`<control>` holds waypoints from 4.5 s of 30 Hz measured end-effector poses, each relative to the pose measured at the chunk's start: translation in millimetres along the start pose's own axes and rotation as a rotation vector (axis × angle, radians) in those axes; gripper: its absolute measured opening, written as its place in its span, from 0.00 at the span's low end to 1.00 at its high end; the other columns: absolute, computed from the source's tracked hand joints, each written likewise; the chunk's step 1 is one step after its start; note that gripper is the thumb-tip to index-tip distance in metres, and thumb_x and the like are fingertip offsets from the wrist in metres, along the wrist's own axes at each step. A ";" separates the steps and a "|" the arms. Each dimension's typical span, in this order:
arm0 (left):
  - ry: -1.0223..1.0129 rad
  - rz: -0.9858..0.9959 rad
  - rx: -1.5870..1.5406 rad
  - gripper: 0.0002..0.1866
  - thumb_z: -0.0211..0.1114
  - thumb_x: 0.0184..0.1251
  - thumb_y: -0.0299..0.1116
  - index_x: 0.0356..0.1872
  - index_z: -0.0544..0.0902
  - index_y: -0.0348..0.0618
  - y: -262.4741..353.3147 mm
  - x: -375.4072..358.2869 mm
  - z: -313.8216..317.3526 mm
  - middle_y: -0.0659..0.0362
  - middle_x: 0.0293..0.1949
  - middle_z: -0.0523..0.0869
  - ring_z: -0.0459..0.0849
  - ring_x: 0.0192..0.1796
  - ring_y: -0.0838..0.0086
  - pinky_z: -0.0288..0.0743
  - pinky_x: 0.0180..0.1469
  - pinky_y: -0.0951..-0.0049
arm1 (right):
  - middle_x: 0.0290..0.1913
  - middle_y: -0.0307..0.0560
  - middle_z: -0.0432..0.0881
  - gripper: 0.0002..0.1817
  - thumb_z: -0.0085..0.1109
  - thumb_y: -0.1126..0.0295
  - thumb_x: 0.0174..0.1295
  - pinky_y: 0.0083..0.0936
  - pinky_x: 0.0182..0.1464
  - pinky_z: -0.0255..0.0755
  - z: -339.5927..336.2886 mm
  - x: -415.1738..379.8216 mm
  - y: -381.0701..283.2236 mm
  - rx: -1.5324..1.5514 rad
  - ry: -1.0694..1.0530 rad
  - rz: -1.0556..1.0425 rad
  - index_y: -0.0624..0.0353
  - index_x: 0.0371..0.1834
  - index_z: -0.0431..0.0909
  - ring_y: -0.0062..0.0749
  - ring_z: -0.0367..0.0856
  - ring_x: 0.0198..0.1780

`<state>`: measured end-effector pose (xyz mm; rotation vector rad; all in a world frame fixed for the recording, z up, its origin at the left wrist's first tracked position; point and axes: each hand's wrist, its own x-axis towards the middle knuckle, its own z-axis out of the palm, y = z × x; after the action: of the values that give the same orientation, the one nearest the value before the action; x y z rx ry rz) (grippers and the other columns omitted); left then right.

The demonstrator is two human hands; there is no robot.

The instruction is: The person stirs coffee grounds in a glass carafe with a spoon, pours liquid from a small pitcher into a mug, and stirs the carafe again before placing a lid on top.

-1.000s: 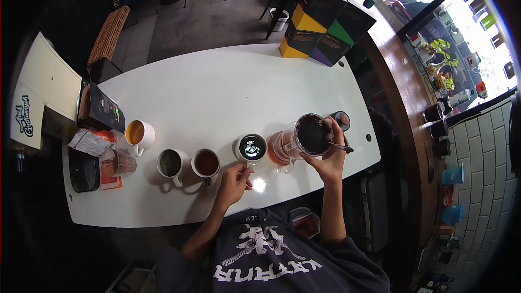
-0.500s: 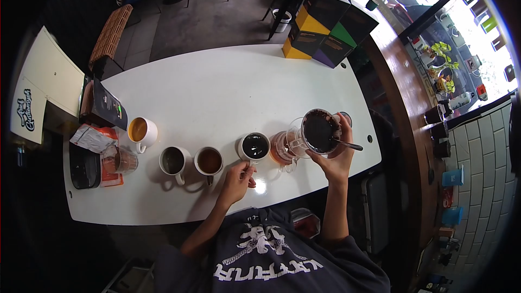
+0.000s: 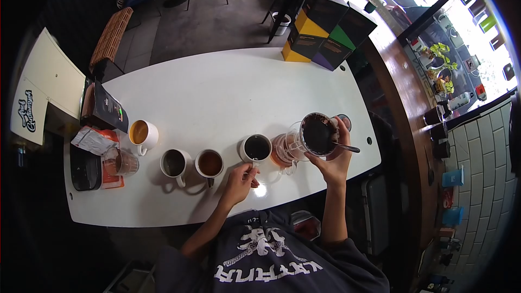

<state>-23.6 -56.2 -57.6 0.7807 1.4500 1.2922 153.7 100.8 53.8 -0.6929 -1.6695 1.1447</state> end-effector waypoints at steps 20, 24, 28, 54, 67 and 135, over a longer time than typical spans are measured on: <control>0.004 0.030 0.023 0.12 0.56 0.76 0.34 0.39 0.78 0.32 5.9 -3.8 3.7 0.56 0.28 0.83 0.87 0.28 0.75 0.82 0.29 0.77 | 0.63 0.53 0.68 0.58 0.83 0.69 0.34 0.34 0.69 0.67 18.4 6.6 -18.1 0.002 -0.017 0.017 0.69 0.70 0.55 0.37 0.71 0.64; 0.001 0.020 0.006 0.13 0.56 0.76 0.35 0.39 0.78 0.32 2.3 -3.4 3.3 0.55 0.29 0.83 0.87 0.28 0.74 0.82 0.29 0.78 | 0.61 0.52 0.70 0.58 0.83 0.71 0.34 0.33 0.67 0.69 37.6 6.0 -18.4 0.045 -0.056 0.063 0.68 0.71 0.54 0.37 0.73 0.63; -0.007 0.003 -0.003 0.13 0.56 0.75 0.35 0.40 0.78 0.32 1.0 -3.0 2.5 0.54 0.30 0.83 0.87 0.29 0.74 0.82 0.29 0.78 | 0.61 0.52 0.69 0.60 0.84 0.70 0.33 0.32 0.65 0.71 57.4 1.3 -7.6 0.074 -0.115 0.123 0.66 0.71 0.54 0.36 0.73 0.63; -0.013 -0.041 -0.106 0.10 0.58 0.73 0.29 0.47 0.76 0.31 13.8 -12.3 -3.1 0.54 0.38 0.84 0.87 0.32 0.71 0.85 0.33 0.76 | 0.61 0.55 0.72 0.60 0.83 0.67 0.39 0.36 0.64 0.70 86.1 -29.0 27.5 -0.114 -0.227 0.202 0.60 0.74 0.48 0.41 0.74 0.63; -0.037 0.014 0.091 0.15 0.63 0.71 0.34 0.36 0.66 0.36 22.1 -24.4 -15.5 0.57 0.26 0.78 0.78 0.20 0.79 0.73 0.22 0.77 | 0.47 0.46 0.77 0.19 0.61 0.83 0.56 0.21 0.47 0.73 4.3 -48.8 17.7 -0.314 -0.007 0.222 0.67 0.53 0.71 0.25 0.77 0.46; 0.395 0.223 0.125 0.15 0.52 0.78 0.38 0.38 0.77 0.34 11.3 18.3 -156.1 0.59 0.32 0.81 0.81 0.35 0.79 0.81 0.40 0.75 | 0.19 0.30 0.63 0.17 0.57 0.73 0.62 0.19 0.27 0.49 0.9 66.6 49.2 0.032 0.043 0.218 0.64 0.16 0.68 0.13 0.57 0.25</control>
<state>-178.1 -86.4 -62.6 0.8183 1.8100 1.6036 124.8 175.9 34.7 -0.8899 -1.5639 1.2965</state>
